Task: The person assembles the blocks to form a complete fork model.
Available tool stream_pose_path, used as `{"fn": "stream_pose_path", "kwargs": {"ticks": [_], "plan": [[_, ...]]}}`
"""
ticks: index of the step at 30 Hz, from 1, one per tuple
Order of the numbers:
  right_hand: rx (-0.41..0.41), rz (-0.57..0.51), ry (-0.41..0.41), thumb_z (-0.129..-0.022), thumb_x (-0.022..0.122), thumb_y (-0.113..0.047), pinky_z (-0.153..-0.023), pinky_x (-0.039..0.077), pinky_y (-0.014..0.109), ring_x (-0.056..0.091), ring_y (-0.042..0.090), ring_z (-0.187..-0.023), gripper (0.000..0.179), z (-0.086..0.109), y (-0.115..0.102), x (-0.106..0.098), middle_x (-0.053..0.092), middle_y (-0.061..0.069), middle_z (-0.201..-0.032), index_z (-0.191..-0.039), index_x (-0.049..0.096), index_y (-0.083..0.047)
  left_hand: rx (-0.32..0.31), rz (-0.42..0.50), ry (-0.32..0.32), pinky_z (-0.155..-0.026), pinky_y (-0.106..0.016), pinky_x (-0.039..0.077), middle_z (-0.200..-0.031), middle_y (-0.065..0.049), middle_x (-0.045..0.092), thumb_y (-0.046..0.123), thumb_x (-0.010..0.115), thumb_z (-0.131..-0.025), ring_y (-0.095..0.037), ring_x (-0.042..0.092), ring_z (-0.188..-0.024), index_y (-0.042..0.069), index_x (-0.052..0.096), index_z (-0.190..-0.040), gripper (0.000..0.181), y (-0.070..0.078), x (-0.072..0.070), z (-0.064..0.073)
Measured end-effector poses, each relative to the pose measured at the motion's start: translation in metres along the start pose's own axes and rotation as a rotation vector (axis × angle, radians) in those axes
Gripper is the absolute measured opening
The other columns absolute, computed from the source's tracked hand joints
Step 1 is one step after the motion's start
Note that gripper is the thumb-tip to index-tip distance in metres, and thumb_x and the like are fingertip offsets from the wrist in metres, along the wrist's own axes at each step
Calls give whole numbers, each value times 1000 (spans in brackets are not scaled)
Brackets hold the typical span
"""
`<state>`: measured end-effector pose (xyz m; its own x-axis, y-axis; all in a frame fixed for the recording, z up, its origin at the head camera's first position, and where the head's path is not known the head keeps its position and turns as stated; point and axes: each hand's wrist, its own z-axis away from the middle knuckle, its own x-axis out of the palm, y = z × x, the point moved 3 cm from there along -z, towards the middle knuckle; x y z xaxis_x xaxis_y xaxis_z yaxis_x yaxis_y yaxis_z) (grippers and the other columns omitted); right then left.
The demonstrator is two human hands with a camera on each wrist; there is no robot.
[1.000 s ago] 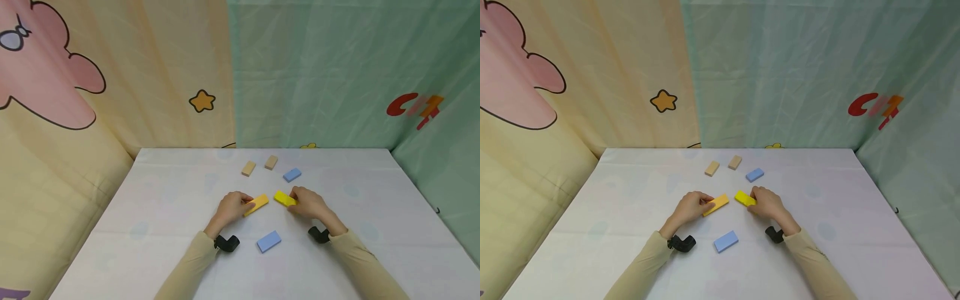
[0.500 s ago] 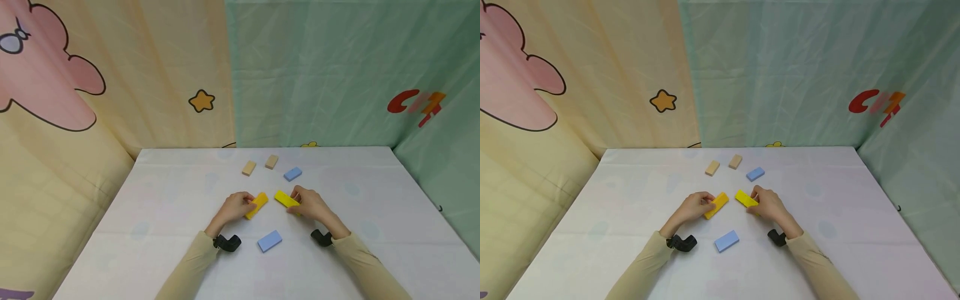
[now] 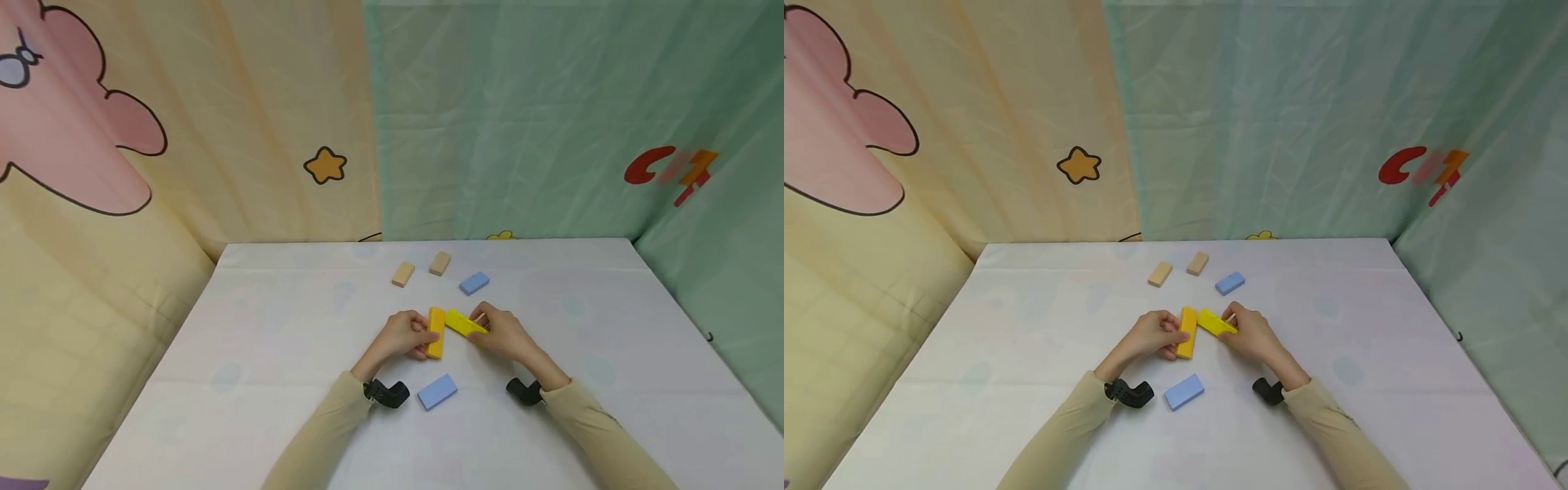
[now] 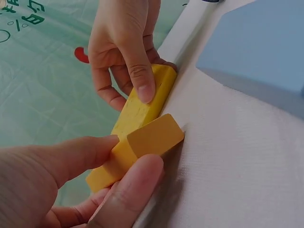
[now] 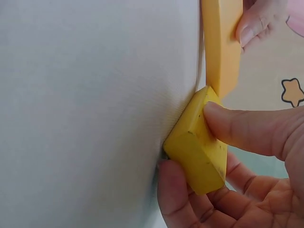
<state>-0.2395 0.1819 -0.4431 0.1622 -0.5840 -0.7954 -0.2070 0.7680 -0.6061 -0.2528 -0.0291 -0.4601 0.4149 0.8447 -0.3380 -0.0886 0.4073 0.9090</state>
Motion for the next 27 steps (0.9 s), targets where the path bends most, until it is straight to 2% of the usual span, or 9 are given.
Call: {"fn": "stream_pose_path", "kwargs": {"ticks": [5, 12, 21, 22, 24, 27], "plan": [[14, -14, 5, -83, 72, -12, -69, 50, 40, 59, 25, -81, 27, 2, 2, 1, 64, 11, -91, -103, 57, -1, -37, 37, 11, -48, -26, 52, -70, -9, 65, 19, 76, -82, -16, 63, -49, 2, 59, -101, 31, -5, 6, -3], [2, -55, 19, -84, 72, -11, -59, 46, 32, 54, 18, -68, 28, 3, 9, -1, 61, 6, -82, -104, 56, -1, 41, 15, 36, -44, -28, 51, -62, -9, 65, 18, 75, -84, -18, 62, -46, 0, 54, -108, 36, -7, 9, -4], [-13, -69, 34, -85, 71, -11, -59, 46, 30, 54, 18, -70, 27, 1, 9, -2, 61, 6, -84, -105, 56, -1, 109, -3, 64, -44, -30, 51, -63, -6, 63, 16, 72, -86, -16, 60, -44, 1, 51, -112, 37, -6, 9, -4], [-17, -70, 32, -86, 70, -11, -59, 47, 31, 54, 18, -70, 27, 0, 9, -2, 61, 7, -84, -106, 56, 0, 122, -23, 76, -44, -29, 51, -63, -5, 63, 17, 73, -85, -15, 60, -44, 2, 51, -112, 37, -5, 9, -4], [-6, -80, 27, -85, 71, -9, -60, 47, 31, 54, 19, -71, 27, 0, 10, -3, 61, 7, -86, -106, 57, 0, 183, -136, 99, -51, -25, 51, -69, -1, 61, 20, 75, -84, -11, 59, -51, 4, 53, -110, 38, -2, 7, -1], [20, -86, 13, -81, 75, -9, -63, 48, 32, 55, 21, -75, 33, 0, 13, -3, 62, 8, -89, -108, 58, -1, 316, -391, 110, -69, -24, 48, -88, 1, 59, 27, 79, -79, -11, 56, -76, 8, 59, -109, 40, 4, 7, 5]]}}
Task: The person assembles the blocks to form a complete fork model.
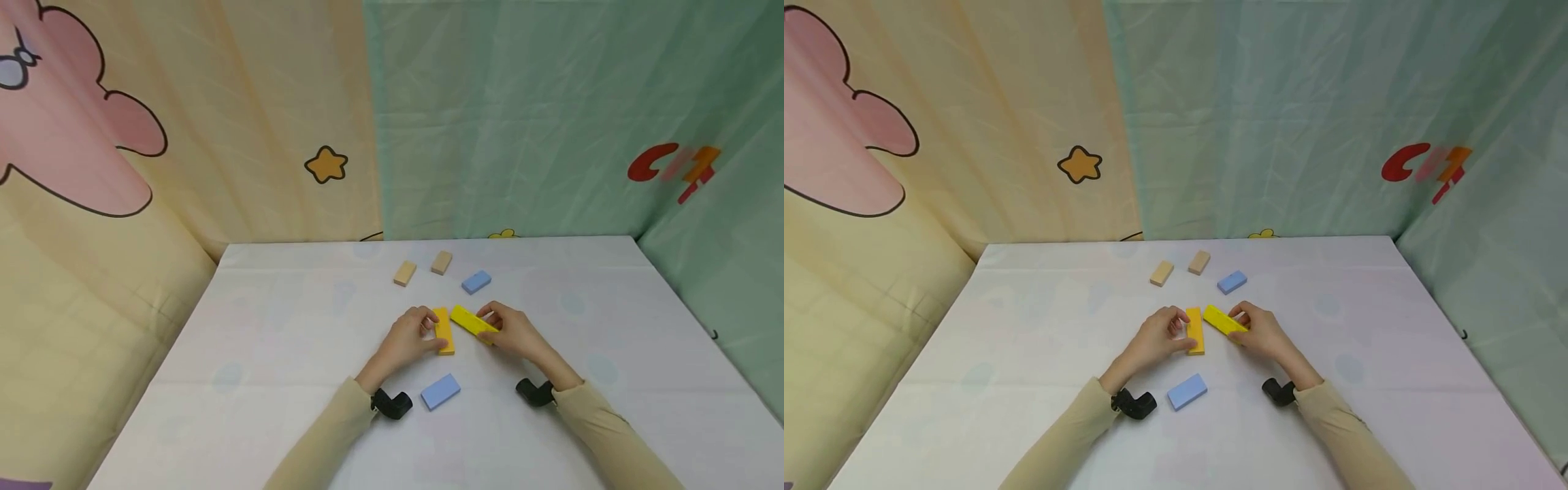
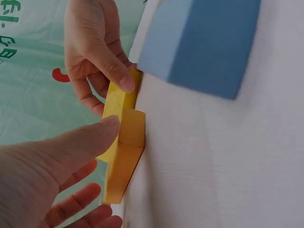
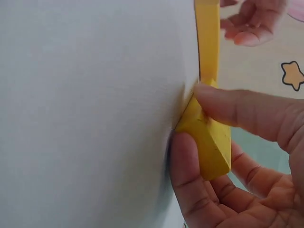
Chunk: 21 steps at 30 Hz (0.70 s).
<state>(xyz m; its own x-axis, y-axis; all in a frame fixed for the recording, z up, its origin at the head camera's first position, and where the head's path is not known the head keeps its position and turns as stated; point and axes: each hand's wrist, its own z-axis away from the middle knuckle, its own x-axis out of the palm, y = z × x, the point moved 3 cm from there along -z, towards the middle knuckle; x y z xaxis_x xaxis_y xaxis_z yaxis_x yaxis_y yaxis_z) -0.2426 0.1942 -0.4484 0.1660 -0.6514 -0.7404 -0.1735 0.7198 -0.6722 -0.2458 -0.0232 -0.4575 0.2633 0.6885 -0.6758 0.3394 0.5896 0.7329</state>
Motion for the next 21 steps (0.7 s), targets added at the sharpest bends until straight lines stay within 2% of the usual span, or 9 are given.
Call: {"fn": "stream_pose_path", "kwargs": {"ticks": [2, 5, 13, 17, 21], "plan": [[24, 2, -4, -77, 78, -9, -67, 48, 34, 55, 21, -78, 38, 1, 1, 0, 62, 8, -91, -109, 59, -3, 104, -153, -17, -81, -26, 43, -103, 0, 55, 31, 80, -78, -14, 51, -91, 10, 63, -110, 42, 3, -1, 3], [21, 27, 0, -73, 81, -9, -70, 48, 37, 54, 23, -80, 42, 1, 0, -1, 61, 8, -91, -108, 60, -1, 183, -243, -49, -94, -29, 40, -121, -1, 52, 34, 78, -79, -17, 47, -109, 13, 65, -116, 45, 4, 1, 7], [-56, 142, 70, -73, 79, -9, -70, 46, 38, 52, 22, -77, 33, 2, -3, -7, 55, 7, -85, -99, 64, 4, 216, -173, -17, -100, -33, 36, -127, -1, 56, 33, 76, -81, -18, 48, -120, 14, 66, -120, 45, -6, 4, 8], [-38, 143, 108, -74, 78, -10, -71, 45, 39, 51, 23, -78, 34, -2, -3, -12, 55, 8, -85, -101, 65, 5, 228, -138, -16, -101, -32, 36, -127, 0, 57, 34, 76, -81, -16, 49, -119, 15, 67, -119, 44, -9, 4, 7], [-34, 126, 106, -77, 77, -11, -73, 46, 41, 52, 25, -81, 36, -11, -5, -13, 57, 10, -89, -106, 64, 6, 244, -111, -1, -100, -31, 37, -126, 1, 59, 33, 78, -79, -15, 50, -117, 15, 69, -116, 42, -12, 2, 7]]}}
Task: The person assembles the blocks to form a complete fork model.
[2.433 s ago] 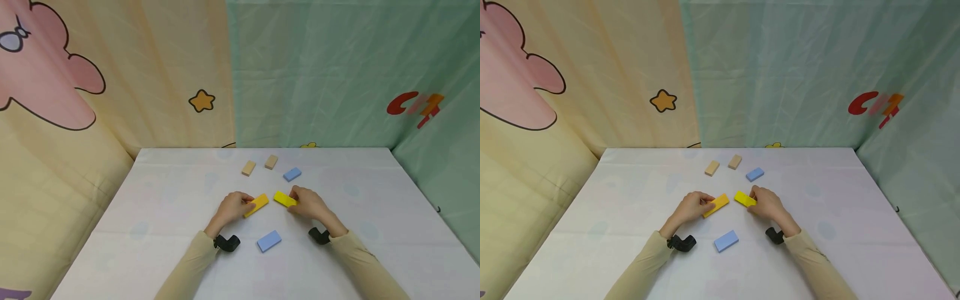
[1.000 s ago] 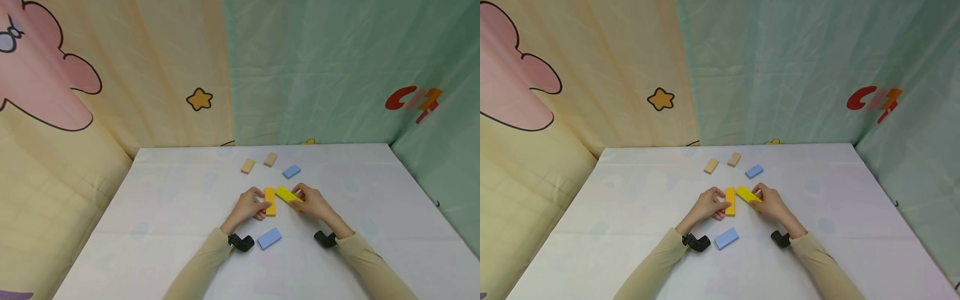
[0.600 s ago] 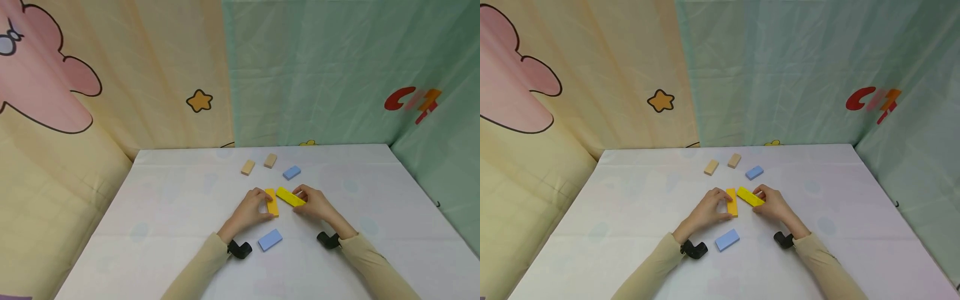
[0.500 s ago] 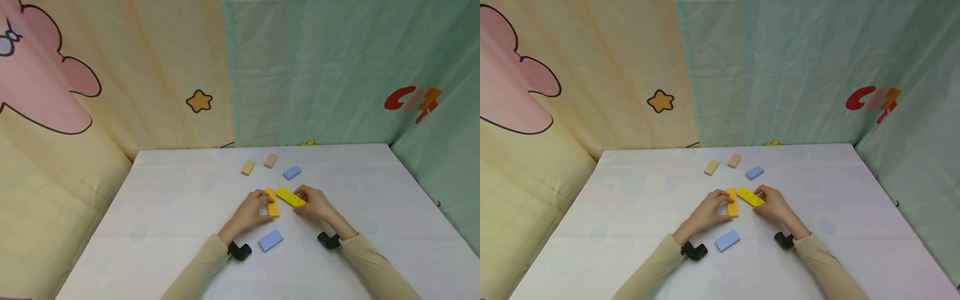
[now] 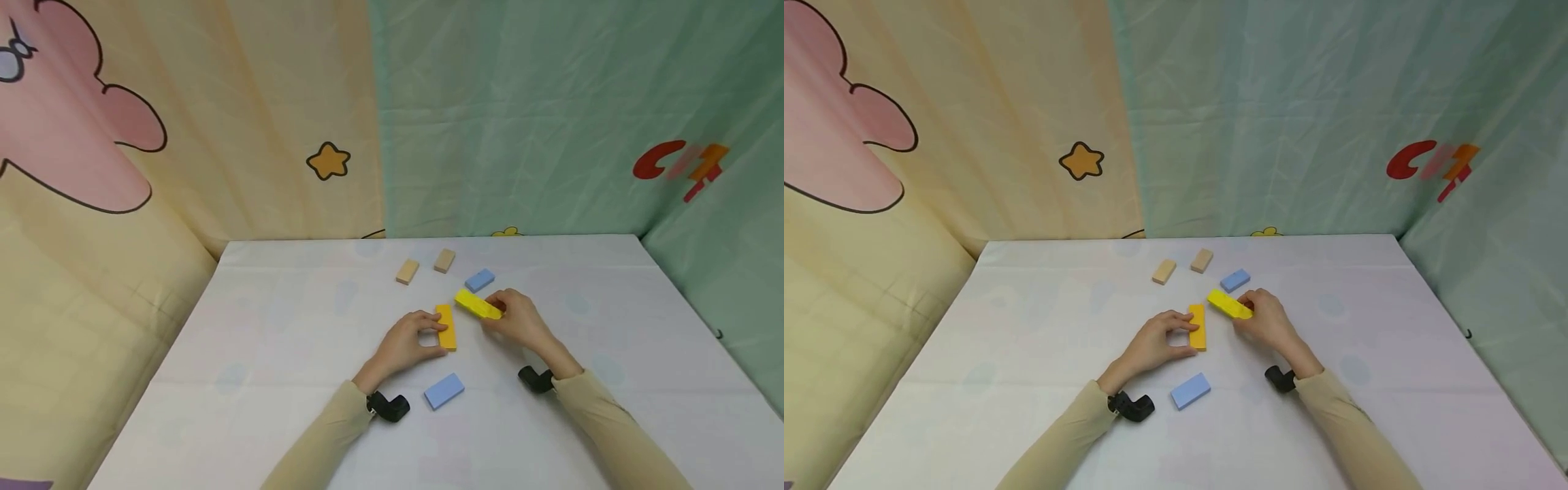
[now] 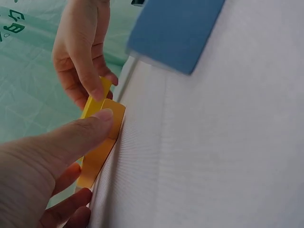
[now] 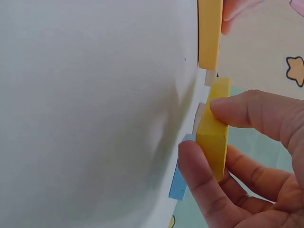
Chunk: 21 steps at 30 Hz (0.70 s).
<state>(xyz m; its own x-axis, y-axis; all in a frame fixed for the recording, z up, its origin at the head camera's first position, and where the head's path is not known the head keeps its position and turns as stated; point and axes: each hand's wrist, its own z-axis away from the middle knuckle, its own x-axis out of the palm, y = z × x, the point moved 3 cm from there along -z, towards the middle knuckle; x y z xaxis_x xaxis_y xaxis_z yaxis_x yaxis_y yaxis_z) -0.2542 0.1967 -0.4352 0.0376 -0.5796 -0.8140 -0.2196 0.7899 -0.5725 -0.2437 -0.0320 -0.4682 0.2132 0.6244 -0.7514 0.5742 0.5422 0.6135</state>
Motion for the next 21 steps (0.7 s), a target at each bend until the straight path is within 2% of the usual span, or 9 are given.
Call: {"fn": "stream_pose_path", "kwargs": {"ticks": [7, 12, 17, 21], "plan": [[-77, 17, -19, -79, 75, -7, -77, 48, 44, 55, 27, -84, 34, -18, -9, 8, 60, 14, -93, -108, 64, 8, -10, -1, -8, -100, -31, 37, -128, 1, 58, 33, 77, -80, -15, 50, -118, 16, 68, -117, 42, -2, 1, 0], [-138, 77, -16, -80, 73, -5, -85, 47, 47, 57, 32, -94, 35, -29, -16, 19, 61, 19, -103, -111, 62, 9, 27, -60, -7, -100, -33, 37, -130, -1, 57, 36, 75, -82, -17, 50, -120, 16, 68, -118, 42, 2, 0, 3], [-125, 165, -35, -83, 71, -7, -91, 44, 48, 55, 33, -103, 36, -36, -23, 24, 59, 19, -112, -115, 62, 5, 43, -103, -8, -100, -31, 37, -130, -1, 57, 38, 73, -83, -17, 50, -120, 16, 68, -119, 43, 3, -1, 4], [-146, 218, -40, -83, 72, -9, -90, 44, 48, 54, 32, -103, 33, -40, -26, 26, 60, 17, -111, -113, 64, 2, 37, -107, -12, -101, -31, 36, -131, 0, 56, 39, 72, -83, -16, 49, -121, 17, 67, -120, 43, 2, -1, 3]]}}
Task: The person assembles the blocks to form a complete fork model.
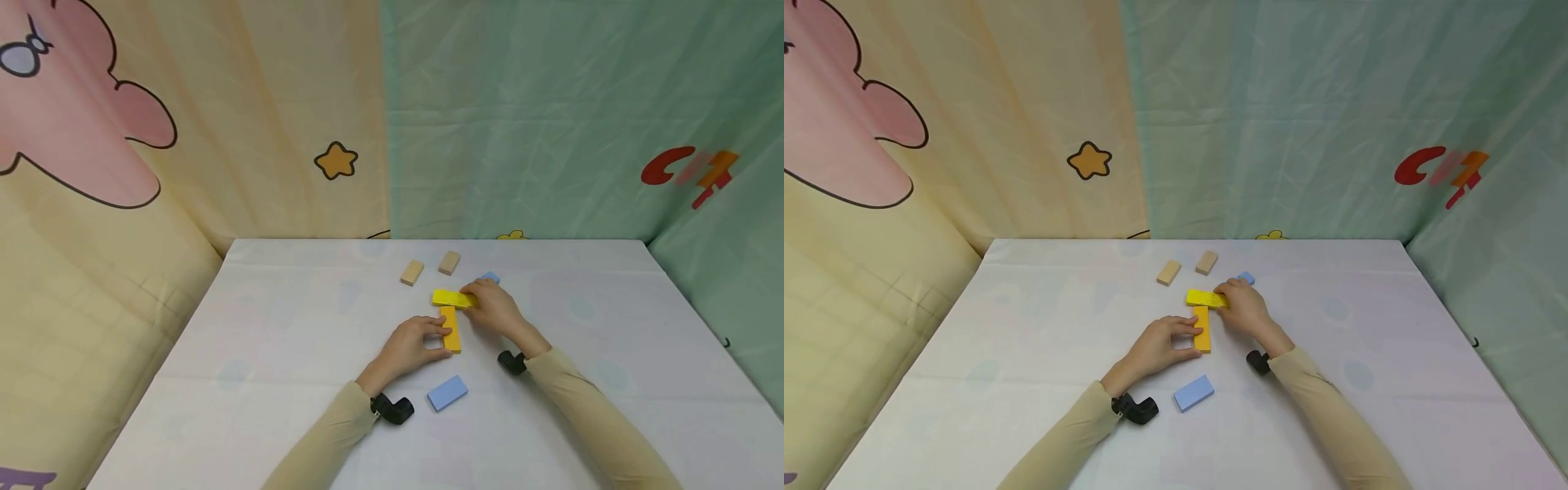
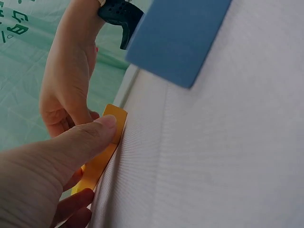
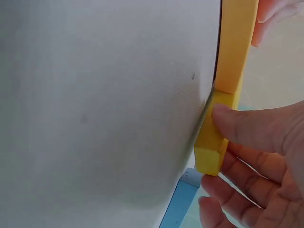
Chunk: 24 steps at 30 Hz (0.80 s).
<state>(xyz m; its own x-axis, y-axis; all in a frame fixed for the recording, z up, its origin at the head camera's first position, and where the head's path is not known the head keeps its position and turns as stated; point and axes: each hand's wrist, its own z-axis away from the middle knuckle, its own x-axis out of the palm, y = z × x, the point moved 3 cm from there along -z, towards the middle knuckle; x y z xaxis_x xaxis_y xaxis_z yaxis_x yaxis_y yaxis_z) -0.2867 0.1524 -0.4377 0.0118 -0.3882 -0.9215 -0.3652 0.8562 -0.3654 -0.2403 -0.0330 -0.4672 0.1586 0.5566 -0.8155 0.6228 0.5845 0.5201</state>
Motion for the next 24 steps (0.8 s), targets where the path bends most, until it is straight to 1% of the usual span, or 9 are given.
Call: {"fn": "stream_pose_path", "kwargs": {"ticks": [3, 6, 10, 16, 19, 24], "plan": [[-32, 12, -17, -84, 71, -8, -90, 43, 47, 52, 33, -103, 32, -4, 0, 3, 61, 17, -110, -113, 64, 3, 2, 0, 1, -101, -31, 36, -131, 0, 56, 39, 72, -83, -16, 49, -121, 17, 67, -120, 43, 0, 1, 0], [-61, 5, -52, -84, 69, -4, -91, 42, 49, 52, 34, -102, 32, -6, 1, 5, 60, 18, -109, -115, 63, 5, 6, 7, 3, -101, -32, 36, -131, 0, 56, 38, 72, -83, -17, 50, -121, 17, 67, -120, 42, -1, 1, 0], [-82, -42, -81, -83, 68, 2, -87, 45, 47, 53, 33, -96, 33, -7, 2, 4, 58, 19, -105, -115, 62, 7, 1, 23, 5, -101, -32, 36, -131, 1, 56, 38, 73, -83, -16, 49, -122, 17, 67, -119, 42, -2, 0, -1], [-87, -101, -87, -82, 69, 2, -79, 48, 41, 53, 26, -84, 30, -13, 5, 2, 58, 16, -98, -111, 63, 8, -14, 36, -8, -102, -32, 35, -133, 2, 54, 38, 73, -83, -15, 48, -122, 18, 67, -120, 43, -4, 1, -2], [-87, -108, -90, -81, 69, 3, -79, 48, 41, 54, 25, -83, 30, -14, 5, 2, 59, 15, -97, -110, 63, 7, -12, 40, -16, -102, -31, 35, -134, 2, 53, 38, 72, -83, -15, 48, -122, 18, 66, -121, 43, -4, 2, -3], [-105, -107, -84, -82, 69, 2, -77, 47, 39, 52, 23, -81, 29, -15, 5, 3, 58, 13, -95, -110, 64, 5, -7, 28, -10, -101, -31, 36, -134, 2, 53, 38, 72, -83, -15, 48, -122, 18, 67, -121, 43, -4, 3, -3]]}}
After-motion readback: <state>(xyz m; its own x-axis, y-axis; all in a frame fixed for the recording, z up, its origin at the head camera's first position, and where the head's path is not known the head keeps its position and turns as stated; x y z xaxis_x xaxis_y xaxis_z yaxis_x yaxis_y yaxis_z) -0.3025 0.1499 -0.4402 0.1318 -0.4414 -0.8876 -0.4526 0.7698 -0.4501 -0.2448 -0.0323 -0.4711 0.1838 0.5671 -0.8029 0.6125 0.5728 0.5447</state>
